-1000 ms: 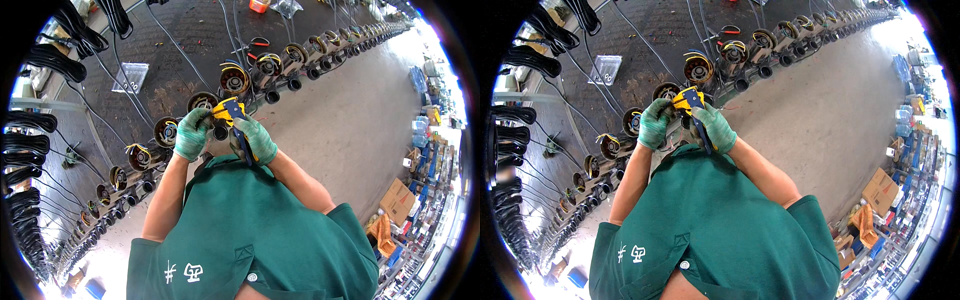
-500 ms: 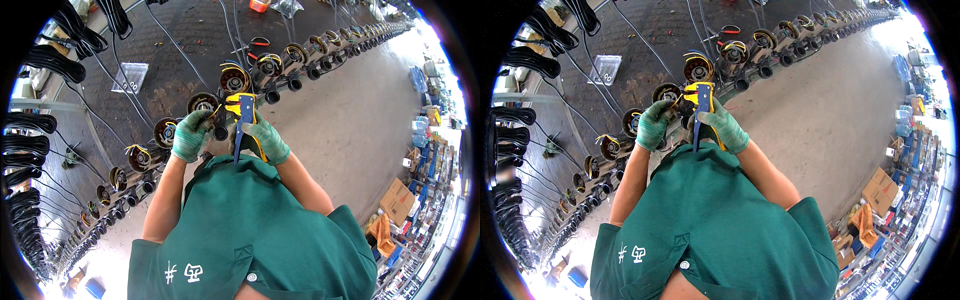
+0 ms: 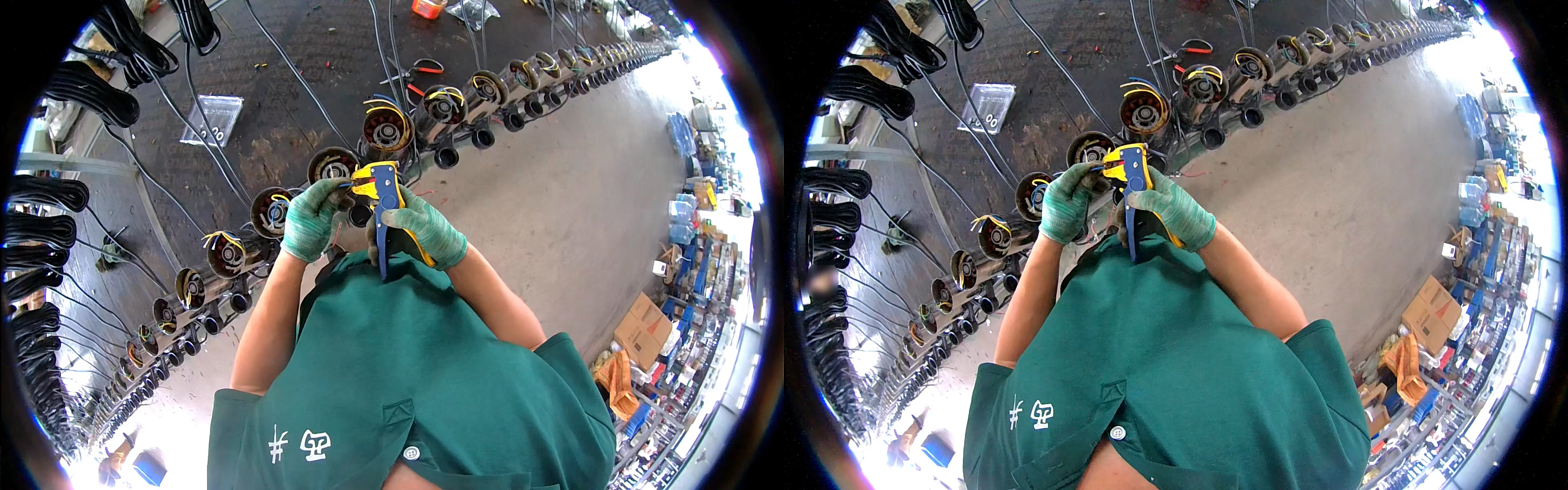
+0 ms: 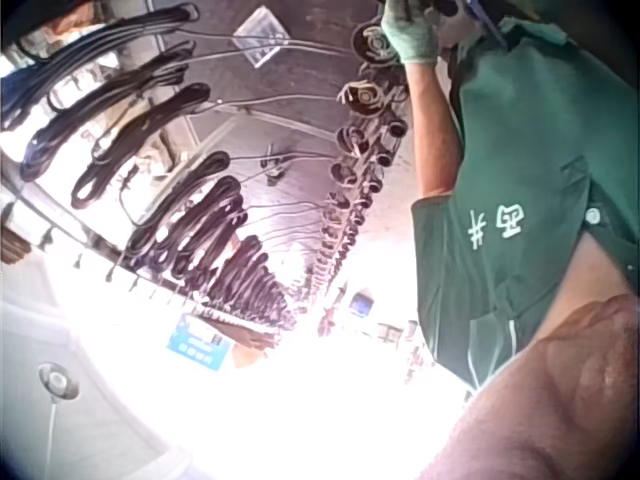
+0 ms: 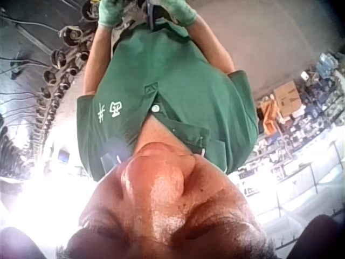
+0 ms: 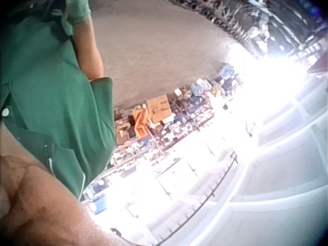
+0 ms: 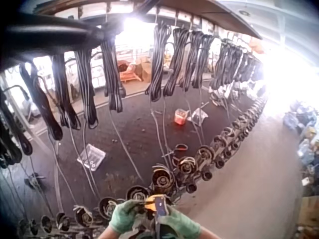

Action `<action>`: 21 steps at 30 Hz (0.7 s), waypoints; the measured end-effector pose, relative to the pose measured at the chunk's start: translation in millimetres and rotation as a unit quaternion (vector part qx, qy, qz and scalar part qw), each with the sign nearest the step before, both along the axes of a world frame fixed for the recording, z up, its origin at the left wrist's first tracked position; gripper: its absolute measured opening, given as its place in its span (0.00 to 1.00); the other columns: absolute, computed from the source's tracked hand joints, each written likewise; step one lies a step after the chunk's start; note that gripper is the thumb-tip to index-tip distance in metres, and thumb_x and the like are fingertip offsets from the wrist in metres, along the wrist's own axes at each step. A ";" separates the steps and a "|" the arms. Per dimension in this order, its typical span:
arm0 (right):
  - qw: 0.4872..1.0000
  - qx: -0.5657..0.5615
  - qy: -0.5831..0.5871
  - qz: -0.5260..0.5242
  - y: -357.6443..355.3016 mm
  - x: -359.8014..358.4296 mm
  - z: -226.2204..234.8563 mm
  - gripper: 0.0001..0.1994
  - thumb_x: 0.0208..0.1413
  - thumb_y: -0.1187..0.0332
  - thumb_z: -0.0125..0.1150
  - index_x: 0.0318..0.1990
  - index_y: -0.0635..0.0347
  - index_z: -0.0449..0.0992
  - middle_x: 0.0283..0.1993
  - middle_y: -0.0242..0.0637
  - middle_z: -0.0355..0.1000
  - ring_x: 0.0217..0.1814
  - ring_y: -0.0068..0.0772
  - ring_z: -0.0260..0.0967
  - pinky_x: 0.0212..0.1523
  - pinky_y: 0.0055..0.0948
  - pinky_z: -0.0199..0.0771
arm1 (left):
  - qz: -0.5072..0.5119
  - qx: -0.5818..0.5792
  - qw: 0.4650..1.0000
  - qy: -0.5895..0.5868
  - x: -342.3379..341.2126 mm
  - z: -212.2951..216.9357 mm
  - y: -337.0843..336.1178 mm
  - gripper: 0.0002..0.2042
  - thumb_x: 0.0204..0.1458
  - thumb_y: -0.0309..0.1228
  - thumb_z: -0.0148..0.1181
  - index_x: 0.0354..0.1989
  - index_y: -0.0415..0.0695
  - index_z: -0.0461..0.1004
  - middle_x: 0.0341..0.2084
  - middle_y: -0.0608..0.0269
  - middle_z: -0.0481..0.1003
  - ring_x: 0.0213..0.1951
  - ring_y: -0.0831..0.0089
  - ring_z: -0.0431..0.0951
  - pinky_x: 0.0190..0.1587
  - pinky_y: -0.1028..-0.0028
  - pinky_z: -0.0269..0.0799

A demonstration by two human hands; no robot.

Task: The person uses a yellow and blue crimping tool to secure metal terminals onto the ends of wires. They repeatedly pick up a wire, insert the terminal, and squeeze the tool to crimp the connection. The person works on a series of wires arranged in a row on a workbench.

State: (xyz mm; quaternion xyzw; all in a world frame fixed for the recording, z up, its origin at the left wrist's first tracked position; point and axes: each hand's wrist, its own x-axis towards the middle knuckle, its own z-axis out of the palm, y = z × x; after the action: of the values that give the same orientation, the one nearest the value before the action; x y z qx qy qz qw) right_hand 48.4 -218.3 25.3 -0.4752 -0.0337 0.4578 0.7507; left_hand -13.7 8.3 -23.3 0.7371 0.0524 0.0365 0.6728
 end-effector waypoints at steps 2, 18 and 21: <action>1.000 0.010 0.010 0.004 0.7 -2.6 0.2 0.33 0.60 0.66 0.64 0.73 0.58 0.65 0.57 0.35 0.74 0.55 0.27 0.74 0.61 0.32 0.74 | 0.001 0.011 1.000 -0.003 -0.5 -2.0 0.1 0.11 0.69 0.25 0.57 0.56 0.38 0.78 0.39 0.59 0.84 0.42 0.73 0.85 0.46 0.71 0.81; 0.999 0.030 0.035 -0.029 24.4 -33.0 -28.2 0.26 0.66 0.65 0.64 0.69 0.60 0.67 0.47 0.34 0.78 0.47 0.28 0.78 0.52 0.32 0.81 | 0.026 0.028 0.998 -0.052 -4.9 -27.9 4.4 0.13 0.70 0.30 0.57 0.57 0.37 0.78 0.42 0.55 0.85 0.44 0.72 0.84 0.50 0.71 0.79; 0.998 0.039 0.041 -0.039 28.1 -37.1 -17.1 0.26 0.67 0.64 0.64 0.69 0.60 0.67 0.48 0.34 0.78 0.47 0.28 0.78 0.53 0.31 0.81 | 0.016 0.041 0.997 -0.062 -5.8 -25.9 5.5 0.13 0.70 0.29 0.57 0.58 0.38 0.78 0.43 0.55 0.85 0.44 0.72 0.84 0.50 0.71 0.79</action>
State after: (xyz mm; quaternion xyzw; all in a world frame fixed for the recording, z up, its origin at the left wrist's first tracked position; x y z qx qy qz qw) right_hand 11.3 -190.2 8.2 -0.4278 -0.0022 0.4452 0.7866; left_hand -19.5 13.8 -49.2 0.7596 0.0212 0.0948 0.6431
